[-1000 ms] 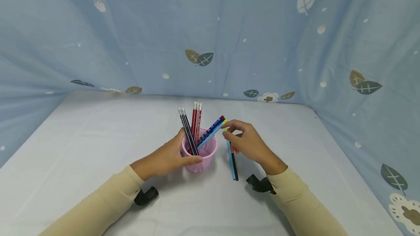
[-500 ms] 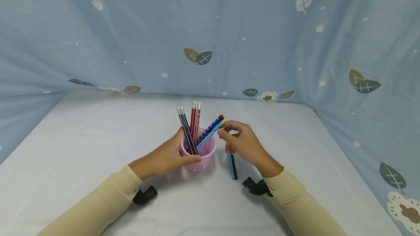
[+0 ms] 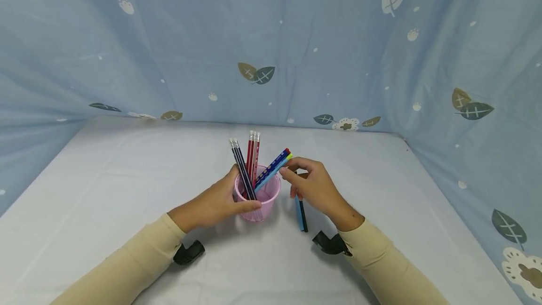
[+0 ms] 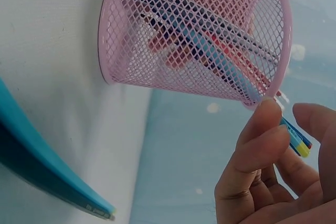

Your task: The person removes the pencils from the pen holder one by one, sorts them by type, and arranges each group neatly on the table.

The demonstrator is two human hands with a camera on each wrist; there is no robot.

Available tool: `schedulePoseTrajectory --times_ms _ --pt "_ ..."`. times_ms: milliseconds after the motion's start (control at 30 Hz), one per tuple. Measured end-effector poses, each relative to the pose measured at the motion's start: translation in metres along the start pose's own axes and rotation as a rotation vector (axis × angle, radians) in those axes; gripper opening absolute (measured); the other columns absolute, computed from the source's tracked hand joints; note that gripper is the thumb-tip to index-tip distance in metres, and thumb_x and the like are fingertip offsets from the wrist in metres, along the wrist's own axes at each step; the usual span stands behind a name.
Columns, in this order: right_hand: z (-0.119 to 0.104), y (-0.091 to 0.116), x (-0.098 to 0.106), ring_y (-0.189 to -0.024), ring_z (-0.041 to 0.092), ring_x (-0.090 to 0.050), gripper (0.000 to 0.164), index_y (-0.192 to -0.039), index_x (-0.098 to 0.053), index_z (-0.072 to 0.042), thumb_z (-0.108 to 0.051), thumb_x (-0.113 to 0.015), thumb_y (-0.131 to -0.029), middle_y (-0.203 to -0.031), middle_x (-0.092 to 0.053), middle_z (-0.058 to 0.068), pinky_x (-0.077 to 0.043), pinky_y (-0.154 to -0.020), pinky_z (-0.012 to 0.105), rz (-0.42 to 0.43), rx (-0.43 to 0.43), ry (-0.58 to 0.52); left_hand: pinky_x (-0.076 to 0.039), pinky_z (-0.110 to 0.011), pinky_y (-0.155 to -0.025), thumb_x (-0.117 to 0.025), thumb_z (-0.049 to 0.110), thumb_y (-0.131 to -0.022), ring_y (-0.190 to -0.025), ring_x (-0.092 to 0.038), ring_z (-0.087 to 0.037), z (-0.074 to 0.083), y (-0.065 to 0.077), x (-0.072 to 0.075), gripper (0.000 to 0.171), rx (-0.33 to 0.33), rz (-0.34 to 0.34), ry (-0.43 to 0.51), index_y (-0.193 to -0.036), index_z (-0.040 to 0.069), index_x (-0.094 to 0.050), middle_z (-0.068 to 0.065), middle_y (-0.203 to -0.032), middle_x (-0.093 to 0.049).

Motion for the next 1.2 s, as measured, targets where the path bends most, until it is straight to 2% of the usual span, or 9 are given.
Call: schedulePoseTrajectory --times_ms 133,367,533,667,833,1000,1200 --pt "0.0008 0.0005 -0.0005 -0.061 0.047 -0.058 0.027 -0.11 -0.068 -0.008 -0.032 -0.063 -0.099 -0.099 -0.062 0.019 -0.05 -0.051 0.031 0.002 0.009 -0.009 -0.046 -0.042 -0.101 -0.075 0.045 -0.088 -0.119 -0.059 -0.016 -0.001 0.0001 -0.0008 0.085 0.003 0.001 -0.003 -0.15 0.022 -0.021 -0.005 -0.138 -0.057" --pt "0.0034 0.0049 0.0003 -0.058 0.046 -0.057 0.023 -0.108 -0.069 -0.009 -0.029 -0.063 -0.1 -0.097 -0.062 0.018 -0.049 -0.049 0.031 0.0 0.015 -0.019 -0.046 -0.042 -0.101 -0.075 0.046 -0.088 -0.117 -0.059 -0.016 -0.0019 -0.0033 -0.0065 0.085 0.006 -0.015 -0.006 -0.15 0.021 -0.021 -0.005 -0.136 -0.058" --pt "0.0014 0.0 -0.0029 -0.059 0.047 -0.057 0.022 -0.108 -0.069 -0.009 -0.029 -0.063 -0.1 -0.097 -0.06 0.021 -0.049 -0.049 0.033 -0.016 0.039 -0.026 -0.048 -0.041 -0.098 -0.074 0.047 -0.088 -0.112 -0.061 -0.015 -0.0022 -0.0014 -0.0023 0.083 0.009 -0.005 -0.022 -0.148 0.02 -0.022 -0.006 -0.13 -0.061" --pt "0.0013 -0.0023 -0.0029 -0.061 0.049 -0.057 0.022 -0.109 -0.069 -0.01 -0.03 -0.063 -0.1 -0.094 -0.06 0.015 -0.051 -0.051 0.037 -0.018 0.036 -0.018 -0.048 -0.04 -0.096 -0.075 0.047 -0.087 -0.109 -0.062 -0.014 -0.0037 -0.0013 0.0 0.083 0.02 -0.001 -0.006 -0.146 0.021 -0.022 -0.007 -0.126 -0.063" --pt "0.0002 -0.0007 -0.0004 -0.061 0.049 -0.057 0.022 -0.109 -0.069 -0.01 -0.029 -0.063 -0.099 -0.092 -0.06 0.012 -0.05 -0.05 0.033 -0.009 0.022 -0.015 -0.049 -0.04 -0.096 -0.074 0.046 -0.088 -0.11 -0.062 -0.015 -0.004 -0.0042 -0.0013 0.082 0.009 -0.01 -0.006 -0.146 0.02 -0.022 -0.008 -0.126 -0.063" --pt "0.0008 -0.0019 -0.0028 -0.06 0.049 -0.057 0.021 -0.108 -0.069 -0.011 -0.029 -0.063 -0.099 -0.089 -0.06 0.012 -0.049 -0.049 0.034 -0.013 0.021 -0.019 -0.049 -0.039 -0.096 -0.074 0.045 -0.089 -0.11 -0.062 -0.016 -0.0038 -0.0038 -0.0005 0.081 0.007 -0.014 -0.003 -0.146 0.019 -0.022 -0.01 -0.127 -0.063" --pt "0.004 -0.0003 -0.005 -0.057 0.047 -0.056 0.023 -0.109 -0.068 -0.009 -0.029 -0.063 -0.1 -0.087 -0.061 0.023 -0.047 -0.048 0.03 -0.02 0.013 -0.021 -0.049 -0.04 -0.097 -0.074 0.045 -0.089 -0.111 -0.062 -0.016 -0.0041 -0.0047 -0.0023 0.083 0.005 -0.014 -0.003 -0.147 0.018 -0.022 -0.009 -0.128 -0.062"
Point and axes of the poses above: each hand's wrist, its own y-axis away from the middle knuckle, its own x-axis out of the back of the hand, z = x × y, the point moved 8 cm from there along -y, towards the middle knuckle
